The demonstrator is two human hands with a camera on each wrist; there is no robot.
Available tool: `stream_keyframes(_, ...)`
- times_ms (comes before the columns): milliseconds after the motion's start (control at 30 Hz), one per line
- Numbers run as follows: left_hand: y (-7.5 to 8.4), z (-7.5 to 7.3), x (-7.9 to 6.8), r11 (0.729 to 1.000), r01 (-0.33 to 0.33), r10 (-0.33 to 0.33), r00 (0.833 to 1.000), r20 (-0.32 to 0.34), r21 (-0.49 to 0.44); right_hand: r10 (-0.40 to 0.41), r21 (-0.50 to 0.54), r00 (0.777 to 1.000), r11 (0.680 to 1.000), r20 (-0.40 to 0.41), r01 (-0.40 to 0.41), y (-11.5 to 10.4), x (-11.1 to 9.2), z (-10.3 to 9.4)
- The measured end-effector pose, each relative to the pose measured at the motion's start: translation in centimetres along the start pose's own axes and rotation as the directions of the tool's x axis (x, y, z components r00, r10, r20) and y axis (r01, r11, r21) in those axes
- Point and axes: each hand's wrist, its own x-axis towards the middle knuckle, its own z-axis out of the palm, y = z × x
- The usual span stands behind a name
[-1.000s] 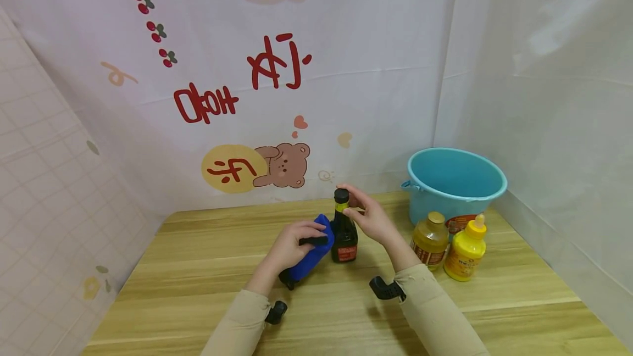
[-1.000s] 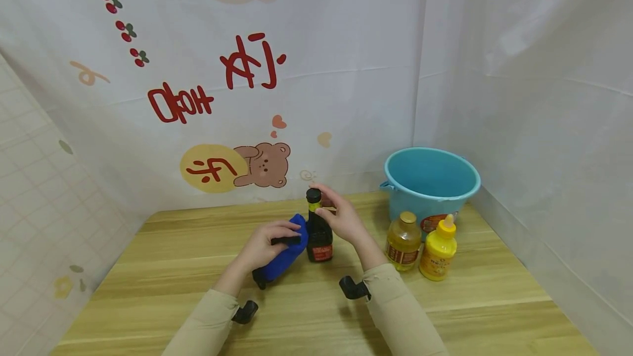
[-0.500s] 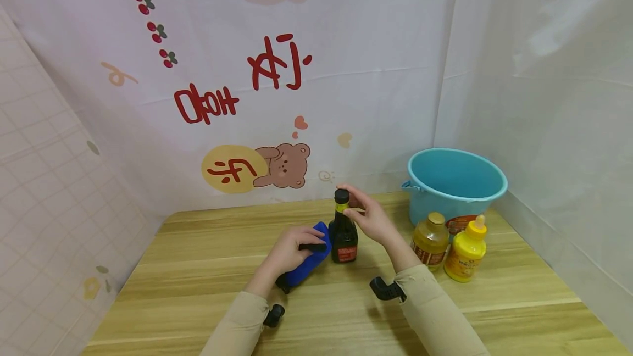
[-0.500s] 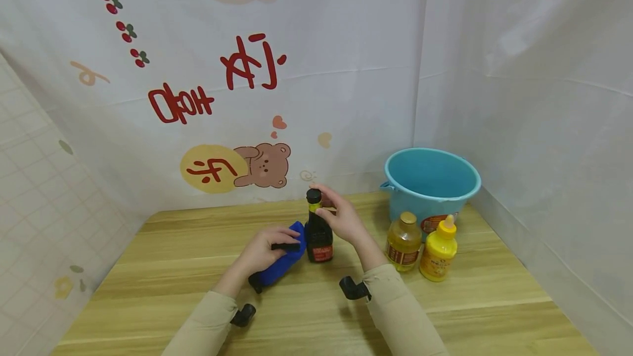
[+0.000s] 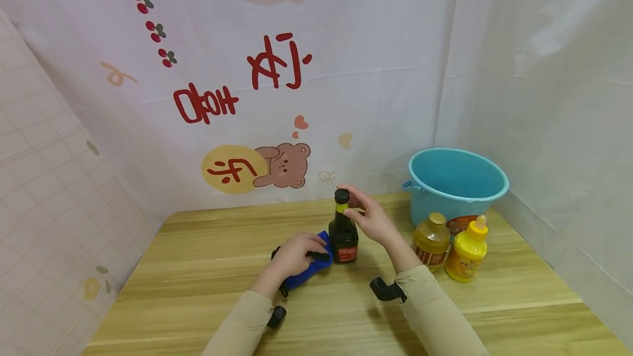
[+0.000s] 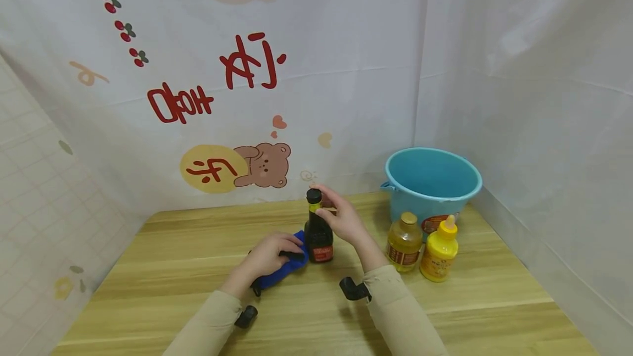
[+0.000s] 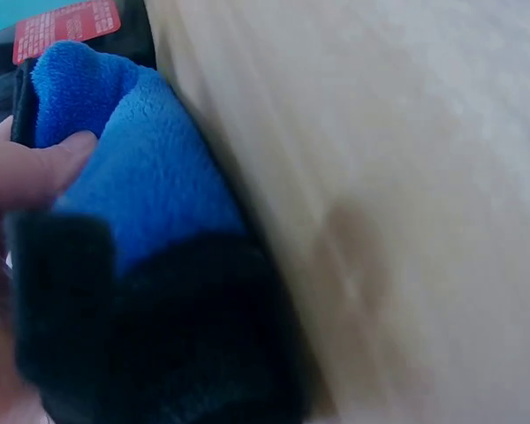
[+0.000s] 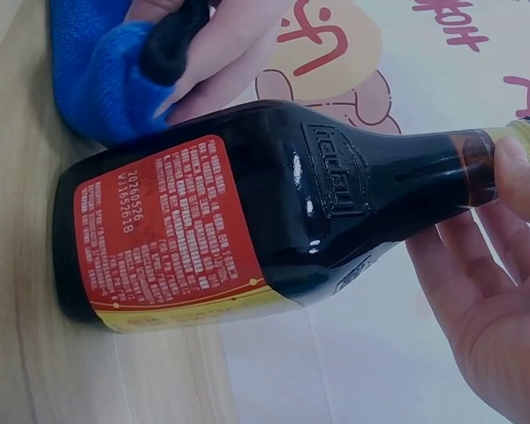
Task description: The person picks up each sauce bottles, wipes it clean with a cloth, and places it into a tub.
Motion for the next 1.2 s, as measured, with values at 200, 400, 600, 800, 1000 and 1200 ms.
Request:
stream_keyframes(200, 0.2, 0.4, 0.5, 0.995, 0.015, -0.018, 0.999, 0.028, 0.096, 0.003, -0.004, 1.0, 1.0, -0.002, -0.003, 0.0, 0.0, -0.1)
stream_keyframes(400, 0.7, 0.4, 0.8, 0.987, 0.046, -0.058, 0.996, 0.07, 0.154, -0.001, 0.002, 1.0, 1.0, -0.006, 0.001, 0.0, 0.1, 0.0)
stream_keyframes(600, 0.9, 0.3, 0.7, 0.986, 0.072, -0.085, 0.993, 0.08, 0.152, -0.015, 0.005, 1.0, 1.0, -0.004, 0.015, 0.0, 0.1, 0.0)
stream_keyframes(800, 0.7, 0.6, 0.5, 0.983, 0.076, -0.088, 0.993, 0.072, 0.165, -0.018, -0.005, 1.0, 1.0, 0.006, 0.018, -0.1, 0.1, -0.1)
stream_keyframes(1000, 0.7, 0.6, 0.3, 0.987, 0.047, -0.056, 0.997, 0.056, 0.155, -0.024, 0.008, 0.999, 1.0, 0.039, 0.024, -0.5, 0.2, -0.5)
stream_keyframes(1200, 0.6, 0.6, -0.2, 0.99, 0.038, -0.044, 0.998, 0.035, 0.136, -0.056, -0.056, 0.998, 0.997, 0.034, 0.058, -1.7, 0.3, -1.1)
